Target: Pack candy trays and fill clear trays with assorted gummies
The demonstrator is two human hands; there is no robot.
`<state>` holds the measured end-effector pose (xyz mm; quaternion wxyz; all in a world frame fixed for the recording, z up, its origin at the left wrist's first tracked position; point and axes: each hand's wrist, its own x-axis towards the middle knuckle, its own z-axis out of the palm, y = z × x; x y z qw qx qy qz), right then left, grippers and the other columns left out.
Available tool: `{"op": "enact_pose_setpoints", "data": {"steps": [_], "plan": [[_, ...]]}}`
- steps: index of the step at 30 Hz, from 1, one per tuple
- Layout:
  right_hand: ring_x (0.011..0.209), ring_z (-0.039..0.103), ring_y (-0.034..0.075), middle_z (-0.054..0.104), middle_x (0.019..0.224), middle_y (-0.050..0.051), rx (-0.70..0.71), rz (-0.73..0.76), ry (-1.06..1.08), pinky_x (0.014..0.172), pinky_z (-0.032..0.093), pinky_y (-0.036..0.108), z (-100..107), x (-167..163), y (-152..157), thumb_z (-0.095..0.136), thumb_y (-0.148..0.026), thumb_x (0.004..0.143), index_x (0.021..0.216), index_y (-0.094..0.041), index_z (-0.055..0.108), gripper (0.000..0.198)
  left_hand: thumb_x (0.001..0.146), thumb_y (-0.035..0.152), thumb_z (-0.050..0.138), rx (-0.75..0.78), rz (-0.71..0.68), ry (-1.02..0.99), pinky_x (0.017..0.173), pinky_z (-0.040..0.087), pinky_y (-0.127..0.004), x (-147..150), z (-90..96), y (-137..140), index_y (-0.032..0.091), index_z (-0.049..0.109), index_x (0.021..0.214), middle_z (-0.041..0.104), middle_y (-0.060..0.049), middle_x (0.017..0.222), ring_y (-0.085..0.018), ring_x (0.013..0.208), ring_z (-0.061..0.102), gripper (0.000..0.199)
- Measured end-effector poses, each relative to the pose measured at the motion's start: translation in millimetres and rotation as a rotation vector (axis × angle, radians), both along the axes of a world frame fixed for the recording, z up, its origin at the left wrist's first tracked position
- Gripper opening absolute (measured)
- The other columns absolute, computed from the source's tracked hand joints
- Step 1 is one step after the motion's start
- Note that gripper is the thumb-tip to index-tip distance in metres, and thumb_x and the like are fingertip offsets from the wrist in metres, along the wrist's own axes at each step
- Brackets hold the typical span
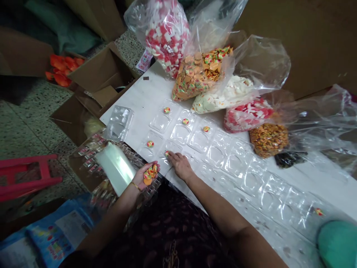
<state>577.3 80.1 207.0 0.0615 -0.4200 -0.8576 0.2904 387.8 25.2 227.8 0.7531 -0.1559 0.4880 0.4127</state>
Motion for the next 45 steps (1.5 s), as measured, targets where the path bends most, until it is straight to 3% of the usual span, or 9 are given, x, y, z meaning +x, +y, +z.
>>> {"op": "enact_pose_setpoints", "data": {"steps": [9,16,21,24,28,32,39,42,45], "plan": [[0.082,0.055,0.016,0.061,0.090,0.005,-0.365,-0.229,0.403,0.079,0.043,0.032,41.2,-9.1,-32.4,0.058,-0.026,0.076,0.104,-0.022,0.061,0.028,0.069,0.015,0.057,0.072,-0.200,0.004,0.050,0.049,-0.023,31.3,-1.6,-4.4,0.012,0.061,0.083,0.065,-0.005,0.069,-0.012,0.055,0.059,0.015],[0.065,0.052,0.012,0.058,0.070,0.000,-0.523,-0.457,0.394,0.062,0.043,0.025,34.3,25.2,-65.4,0.061,-0.030,0.070,0.074,-0.020,0.062,0.011,0.068,0.016,0.061,0.014,-0.262,0.020,0.046,0.047,-0.021,66.7,-2.1,-37.3,0.011,0.061,0.080,0.064,-0.004,0.067,-0.010,0.052,0.058,0.013],[0.054,0.046,0.010,0.052,0.058,-0.004,-0.739,-0.448,0.507,0.052,0.038,0.023,28.9,52.8,-76.6,0.069,-0.039,0.058,0.061,-0.018,0.055,0.026,0.070,0.017,0.057,-0.023,-0.207,0.032,0.040,0.043,-0.018,93.6,-1.5,-55.0,0.012,0.056,0.068,0.059,-0.002,0.058,-0.009,0.047,0.055,0.005],[0.051,0.047,0.009,0.055,0.058,-0.003,-0.864,-0.608,0.659,0.050,0.039,0.023,24.2,71.5,-71.7,0.068,-0.040,0.056,0.066,-0.017,0.054,0.029,0.071,0.018,0.055,-0.027,-0.166,0.065,0.040,0.043,-0.018,101.6,6.4,-63.0,0.013,0.054,0.071,0.063,-0.005,0.068,-0.014,0.058,0.061,0.005],[0.045,0.045,0.009,0.053,0.051,-0.004,-0.720,-0.821,0.649,0.048,0.038,0.024,8.3,86.2,-51.2,0.062,-0.037,0.061,0.069,-0.017,0.057,0.022,0.072,0.020,0.056,0.037,-0.130,0.161,0.041,0.043,-0.018,101.0,17.2,-75.8,0.014,0.053,0.076,0.063,-0.005,0.071,-0.014,0.061,0.062,0.007],[0.051,0.050,0.012,0.056,0.054,-0.003,-0.503,-0.830,0.425,0.055,0.040,0.025,-7.9,78.2,-33.8,0.058,-0.031,0.066,0.069,-0.018,0.061,0.014,0.071,0.022,0.058,0.012,-0.155,0.207,0.037,0.039,-0.016,93.3,18.3,-84.7,0.014,0.055,0.079,0.059,-0.001,0.063,-0.011,0.053,0.058,0.012],[0.088,0.053,0.018,0.060,0.103,0.006,-0.073,-0.466,-0.008,0.076,0.040,0.029,-3.7,71.3,-42.5,0.041,-0.013,0.081,0.095,-0.021,0.064,0.028,0.069,0.026,0.060,0.094,-0.290,0.223,0.036,0.037,-0.016,79.4,13.4,-70.2,0.015,0.057,0.079,0.058,0.000,0.063,-0.010,0.052,0.057,0.016],[0.094,0.049,0.021,0.056,0.114,0.007,-0.012,-0.191,-0.116,0.077,0.039,0.033,1.1,70.8,-52.1,0.038,-0.007,0.081,0.112,-0.023,0.056,0.040,0.068,0.029,0.062,0.154,-0.394,0.225,0.035,0.036,-0.015,79.4,12.4,-57.8,0.015,0.057,0.080,0.058,0.000,0.060,-0.010,0.049,0.056,0.019],[0.099,0.047,0.022,0.053,0.120,0.008,-0.035,-0.199,-0.093,0.081,0.038,0.036,6.4,67.6,-58.3,0.040,-0.008,0.081,0.118,-0.023,0.052,0.041,0.066,0.030,0.063,0.231,-0.493,0.226,0.035,0.035,-0.015,83.7,12.4,-47.2,0.015,0.057,0.082,0.058,0.000,0.059,-0.011,0.049,0.056,0.023]]}}
